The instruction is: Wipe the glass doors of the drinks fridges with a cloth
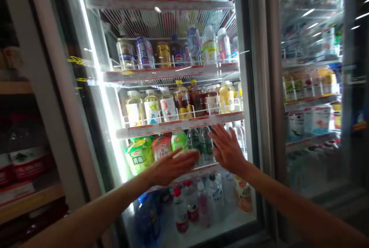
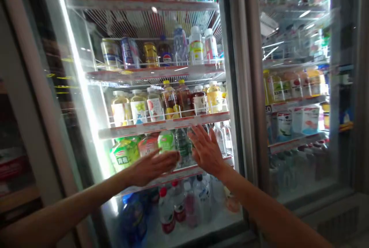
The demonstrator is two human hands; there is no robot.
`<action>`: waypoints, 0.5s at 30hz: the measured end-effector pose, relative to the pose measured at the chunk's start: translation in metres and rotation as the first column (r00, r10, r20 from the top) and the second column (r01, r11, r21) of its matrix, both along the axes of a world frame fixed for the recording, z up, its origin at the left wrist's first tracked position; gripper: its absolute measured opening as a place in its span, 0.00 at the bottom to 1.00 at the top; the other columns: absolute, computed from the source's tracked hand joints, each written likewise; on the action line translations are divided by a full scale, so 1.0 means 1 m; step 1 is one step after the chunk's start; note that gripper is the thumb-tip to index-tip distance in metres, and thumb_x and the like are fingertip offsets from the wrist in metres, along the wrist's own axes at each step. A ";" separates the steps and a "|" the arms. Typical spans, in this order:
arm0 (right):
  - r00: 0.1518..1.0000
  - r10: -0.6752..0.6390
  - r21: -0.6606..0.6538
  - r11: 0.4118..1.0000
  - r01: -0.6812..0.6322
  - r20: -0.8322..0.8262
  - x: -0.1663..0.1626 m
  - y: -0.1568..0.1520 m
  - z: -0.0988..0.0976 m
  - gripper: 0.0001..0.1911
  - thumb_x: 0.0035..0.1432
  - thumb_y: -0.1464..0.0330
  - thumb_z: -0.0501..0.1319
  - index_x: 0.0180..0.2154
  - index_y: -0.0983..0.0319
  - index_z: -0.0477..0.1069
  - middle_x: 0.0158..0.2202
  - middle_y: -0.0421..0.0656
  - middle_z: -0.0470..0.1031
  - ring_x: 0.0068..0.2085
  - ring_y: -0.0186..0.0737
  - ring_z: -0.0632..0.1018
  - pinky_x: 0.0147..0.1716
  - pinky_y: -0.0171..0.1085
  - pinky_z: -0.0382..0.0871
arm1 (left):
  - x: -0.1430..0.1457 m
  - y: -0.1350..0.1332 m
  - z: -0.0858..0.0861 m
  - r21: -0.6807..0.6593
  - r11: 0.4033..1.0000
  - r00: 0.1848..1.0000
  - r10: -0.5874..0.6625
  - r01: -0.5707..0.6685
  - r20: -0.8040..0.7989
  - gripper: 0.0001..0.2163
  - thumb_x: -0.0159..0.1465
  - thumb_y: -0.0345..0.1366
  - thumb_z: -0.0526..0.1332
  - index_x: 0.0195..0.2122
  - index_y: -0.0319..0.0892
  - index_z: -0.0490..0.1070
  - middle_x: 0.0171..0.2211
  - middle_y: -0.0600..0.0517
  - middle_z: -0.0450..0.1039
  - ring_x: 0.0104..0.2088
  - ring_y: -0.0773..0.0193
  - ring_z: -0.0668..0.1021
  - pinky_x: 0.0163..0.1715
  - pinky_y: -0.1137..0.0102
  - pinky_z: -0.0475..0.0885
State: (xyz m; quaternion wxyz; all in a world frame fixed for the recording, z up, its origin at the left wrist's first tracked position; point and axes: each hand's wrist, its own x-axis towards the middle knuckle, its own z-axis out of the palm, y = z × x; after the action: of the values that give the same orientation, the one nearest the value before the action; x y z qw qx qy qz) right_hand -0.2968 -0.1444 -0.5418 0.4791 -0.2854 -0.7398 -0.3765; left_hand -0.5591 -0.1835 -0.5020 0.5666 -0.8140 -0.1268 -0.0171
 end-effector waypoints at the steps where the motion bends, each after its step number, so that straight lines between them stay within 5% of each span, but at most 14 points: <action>1: 1.000 0.015 0.006 1.000 -0.015 0.005 -0.007 -0.001 0.000 0.26 0.59 0.69 0.50 0.60 0.62 0.54 0.63 0.50 0.55 0.65 0.45 0.50 0.62 0.53 0.44 | -0.009 -0.002 0.000 0.049 0.998 0.992 0.028 -0.034 0.125 0.21 0.62 0.35 0.52 0.57 0.45 0.60 0.64 0.54 0.51 0.66 0.61 0.44 0.64 0.56 0.35; 4: 0.999 0.032 0.026 0.999 -0.033 0.005 -0.025 -0.005 0.001 0.23 0.59 0.70 0.50 0.57 0.63 0.59 0.62 0.51 0.56 0.65 0.45 0.50 0.61 0.53 0.45 | -0.035 -0.010 -0.003 0.119 0.989 0.951 0.051 -0.091 0.304 0.20 0.62 0.34 0.53 0.57 0.46 0.60 0.64 0.52 0.52 0.66 0.57 0.45 0.63 0.52 0.36; 8: 0.998 0.052 0.024 0.998 -0.053 0.039 -0.045 -0.009 0.002 0.23 0.59 0.70 0.50 0.56 0.62 0.59 0.62 0.51 0.56 0.65 0.46 0.51 0.61 0.54 0.45 | -0.076 -0.023 -0.014 -0.006 1.000 1.000 -0.019 0.019 -0.010 0.19 0.63 0.38 0.52 0.56 0.48 0.62 0.64 0.55 0.50 0.66 0.61 0.46 0.64 0.58 0.36; 10: 0.996 0.066 0.020 0.998 -0.068 0.052 -0.052 -0.010 0.002 0.25 0.58 0.70 0.50 0.58 0.60 0.56 0.63 0.50 0.55 0.65 0.46 0.50 0.61 0.54 0.44 | -0.098 -0.029 -0.013 0.049 0.998 0.989 0.019 -0.027 0.143 0.19 0.63 0.37 0.53 0.56 0.49 0.61 0.62 0.55 0.55 0.65 0.64 0.47 0.64 0.58 0.36; 13: 0.997 0.071 0.011 0.997 -0.071 0.041 -0.060 -0.011 0.003 0.27 0.59 0.70 0.50 0.60 0.59 0.52 0.64 0.50 0.52 0.65 0.46 0.50 0.61 0.55 0.45 | -0.124 -0.037 -0.014 0.179 0.971 0.847 0.039 -0.157 0.530 0.19 0.61 0.33 0.56 0.55 0.49 0.63 0.58 0.51 0.62 0.65 0.62 0.48 0.63 0.56 0.41; 15: 0.997 0.069 0.011 0.998 -0.070 0.044 -0.064 -0.011 0.003 0.28 0.59 0.70 0.50 0.61 0.58 0.51 0.64 0.50 0.52 0.65 0.47 0.50 0.61 0.55 0.45 | -0.135 -0.044 -0.025 0.155 0.980 0.879 0.038 -0.126 0.474 0.18 0.62 0.33 0.55 0.53 0.49 0.65 0.60 0.52 0.61 0.65 0.61 0.48 0.63 0.57 0.42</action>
State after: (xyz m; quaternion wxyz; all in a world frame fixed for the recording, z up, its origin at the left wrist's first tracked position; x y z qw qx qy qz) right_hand -0.3604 -0.1557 -0.5384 0.4774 -0.2481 -0.7571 -0.3706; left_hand -0.6944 -0.2271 -0.5267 0.5909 -0.7246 -0.2923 -0.2008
